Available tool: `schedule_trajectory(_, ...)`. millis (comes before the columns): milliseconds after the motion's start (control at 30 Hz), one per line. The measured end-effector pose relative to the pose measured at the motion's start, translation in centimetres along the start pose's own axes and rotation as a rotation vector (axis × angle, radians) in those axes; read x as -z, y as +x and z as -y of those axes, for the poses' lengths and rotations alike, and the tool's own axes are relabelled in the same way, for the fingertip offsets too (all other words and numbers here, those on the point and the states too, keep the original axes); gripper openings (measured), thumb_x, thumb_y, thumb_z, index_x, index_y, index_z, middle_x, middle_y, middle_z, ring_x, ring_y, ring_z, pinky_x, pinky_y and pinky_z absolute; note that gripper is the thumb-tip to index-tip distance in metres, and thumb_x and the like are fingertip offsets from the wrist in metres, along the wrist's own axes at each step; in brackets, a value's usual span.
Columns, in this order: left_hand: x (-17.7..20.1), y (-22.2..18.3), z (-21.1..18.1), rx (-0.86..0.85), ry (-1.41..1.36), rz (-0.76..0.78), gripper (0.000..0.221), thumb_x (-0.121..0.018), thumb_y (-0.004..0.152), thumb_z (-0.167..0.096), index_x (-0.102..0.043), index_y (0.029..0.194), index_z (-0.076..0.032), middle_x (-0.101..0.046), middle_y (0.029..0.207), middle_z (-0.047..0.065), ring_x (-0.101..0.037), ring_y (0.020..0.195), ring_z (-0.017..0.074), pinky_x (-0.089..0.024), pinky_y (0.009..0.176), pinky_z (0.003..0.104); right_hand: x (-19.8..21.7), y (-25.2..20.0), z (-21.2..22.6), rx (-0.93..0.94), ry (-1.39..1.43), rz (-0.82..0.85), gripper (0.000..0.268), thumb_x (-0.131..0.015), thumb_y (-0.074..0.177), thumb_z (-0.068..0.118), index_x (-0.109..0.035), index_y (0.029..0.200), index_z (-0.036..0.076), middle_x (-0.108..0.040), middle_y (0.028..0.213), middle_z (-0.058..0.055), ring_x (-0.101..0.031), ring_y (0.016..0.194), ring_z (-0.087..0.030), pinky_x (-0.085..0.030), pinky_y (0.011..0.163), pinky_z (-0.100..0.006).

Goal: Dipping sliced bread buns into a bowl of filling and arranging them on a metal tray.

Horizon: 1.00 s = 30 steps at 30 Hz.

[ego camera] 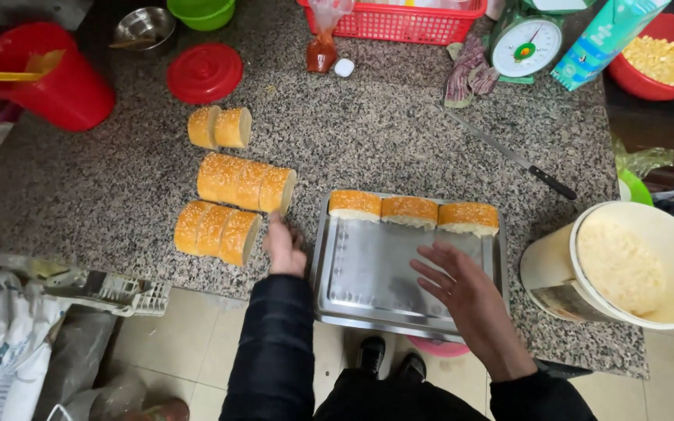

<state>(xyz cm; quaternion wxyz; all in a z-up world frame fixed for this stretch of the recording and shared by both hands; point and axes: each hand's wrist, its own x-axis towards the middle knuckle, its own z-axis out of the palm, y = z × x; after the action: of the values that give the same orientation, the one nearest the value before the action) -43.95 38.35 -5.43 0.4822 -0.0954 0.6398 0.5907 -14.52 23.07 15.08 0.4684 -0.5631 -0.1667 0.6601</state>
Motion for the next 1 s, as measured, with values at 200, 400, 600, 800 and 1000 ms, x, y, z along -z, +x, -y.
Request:
schedule_trajectory(200,-5.3,-1.6,-2.1,0.073,0.006,-0.248,0.091,-0.071,0.102,-0.066,-0.059,0.155,0.007,-0.056,0.171,0.022,-0.057,0.156,0.0396,-0.049,0.131,0.047,1.2,1.1,-1.7,0.026,0.067,-0.063,0.053,-0.046,0.112,0.033,-0.063,0.148,-0.003,-0.071,0.161,-0.028,-0.069,0.147,-0.051,-0.052,0.127,-0.061)
schedule_trajectory(400,-6.8,-4.4,-3.9,0.087,0.409,-0.383,0.111,-0.063,0.094,-0.088,-0.052,0.162,-0.001,-0.057,0.166,0.025,-0.057,0.15,0.0467,-0.037,0.133,0.055,-0.2,0.1,-0.9,-0.024,0.071,-0.184,0.054,-0.044,0.114,0.032,-0.063,0.15,-0.004,-0.072,0.159,-0.028,-0.071,0.145,-0.05,-0.052,0.126,-0.058)
schedule_trajectory(600,-9.5,-3.8,-3.7,-0.002,-0.208,-0.31,0.103,-0.091,0.092,-0.039,-0.025,0.167,-0.013,-0.042,0.179,0.02,-0.05,0.16,0.0449,-0.044,0.134,0.059,1.1,1.2,-2.5,-0.013,0.123,-0.195,0.05,-0.052,0.111,0.028,-0.066,0.146,-0.005,-0.075,0.155,-0.03,-0.073,0.139,-0.052,-0.054,0.118,-0.056)
schedule_trajectory(800,-8.3,-5.0,-2.5,-0.388,-0.19,-0.213,0.066,-0.096,0.087,-0.014,-0.043,0.126,-0.016,-0.058,0.131,0.011,-0.062,0.114,0.0259,-0.053,0.108,0.047,-0.1,-0.1,-0.5,-0.069,0.074,-0.224,0.051,-0.05,0.113,0.029,-0.068,0.147,-0.005,-0.077,0.156,-0.028,-0.074,0.14,-0.046,-0.054,0.119,-0.052)
schedule_trajectory(1000,-4.7,-16.3,-2.3,-0.637,-0.035,0.461,0.061,-0.086,0.094,-0.008,-0.05,0.143,-0.018,-0.066,0.141,0.015,-0.069,0.119,0.0208,-0.059,0.102,0.032,2.8,0.4,-0.6,0.042,0.062,-0.117,0.048,-0.048,0.115,0.023,-0.07,0.147,-0.005,-0.08,0.149,-0.028,-0.078,0.136,-0.047,-0.059,0.118,-0.054)
